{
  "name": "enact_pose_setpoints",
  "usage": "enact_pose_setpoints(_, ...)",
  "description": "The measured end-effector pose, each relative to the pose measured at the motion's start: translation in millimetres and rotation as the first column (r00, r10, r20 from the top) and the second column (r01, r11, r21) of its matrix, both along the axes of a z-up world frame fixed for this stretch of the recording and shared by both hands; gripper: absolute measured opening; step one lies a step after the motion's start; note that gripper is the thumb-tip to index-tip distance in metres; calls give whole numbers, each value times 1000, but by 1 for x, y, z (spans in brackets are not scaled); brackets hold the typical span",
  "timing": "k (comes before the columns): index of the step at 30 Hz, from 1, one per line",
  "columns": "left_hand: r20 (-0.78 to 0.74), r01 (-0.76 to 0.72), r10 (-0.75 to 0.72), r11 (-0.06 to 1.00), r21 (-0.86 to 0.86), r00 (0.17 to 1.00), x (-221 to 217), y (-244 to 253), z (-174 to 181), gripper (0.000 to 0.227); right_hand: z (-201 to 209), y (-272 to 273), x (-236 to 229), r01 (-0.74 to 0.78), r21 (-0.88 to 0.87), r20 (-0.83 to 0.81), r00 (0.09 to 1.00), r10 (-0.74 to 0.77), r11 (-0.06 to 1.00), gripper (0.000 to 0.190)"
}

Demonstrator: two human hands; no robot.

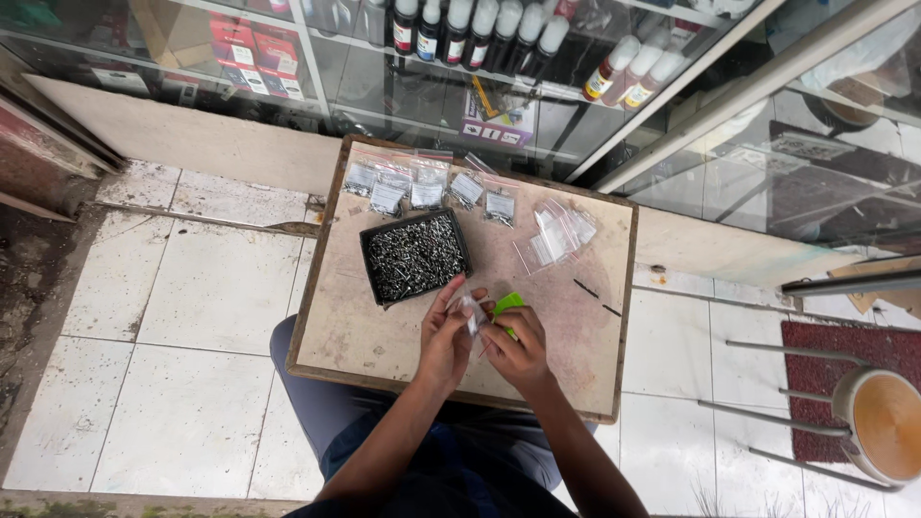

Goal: The person sits on the floor at a low table and sorts small metal screws from a black tray into a green container. They then transfer the screws from the green container into small clear plastic bags and place the filled bags on the table.

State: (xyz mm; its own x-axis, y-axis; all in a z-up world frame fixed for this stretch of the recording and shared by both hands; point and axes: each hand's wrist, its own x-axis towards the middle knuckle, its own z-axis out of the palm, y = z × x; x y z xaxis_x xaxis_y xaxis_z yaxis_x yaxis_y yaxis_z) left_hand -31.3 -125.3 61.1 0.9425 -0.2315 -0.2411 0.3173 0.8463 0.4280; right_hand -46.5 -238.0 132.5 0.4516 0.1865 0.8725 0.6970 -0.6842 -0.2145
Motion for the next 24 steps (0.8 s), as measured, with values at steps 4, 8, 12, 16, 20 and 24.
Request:
enact_pose_setpoints(4,-51,-60,67,989,134,996,-12,-19,-2,66,-12,9,-7,61,16,-47,997,-61,998,13)
enact_pose_setpoints(8,-49,-33,47,969,246,998,-12,-34,4,65,-33,3,1,158,122,-205,970,-131,980,27)
enact_pose_setpoints(12,-65,-9,31,953,303,997,-11,-35,23,67,-28,4,-5,253,264,-424,897,-123,931,36)
enact_pose_setpoints(16,5,-66,70,910,409,998,-10,-44,40,83,-30,-3,-5,268,354,-565,825,-24,896,21)
enact_pose_setpoints(20,-1,-67,76,884,462,997,-13,-56,28,98,-42,-15,-10,361,343,-620,781,-80,867,21)
enact_pose_setpoints(24,42,-103,96,826,554,994,-10,-60,49,95,-50,-14,-4,426,514,-581,812,-63,745,16)
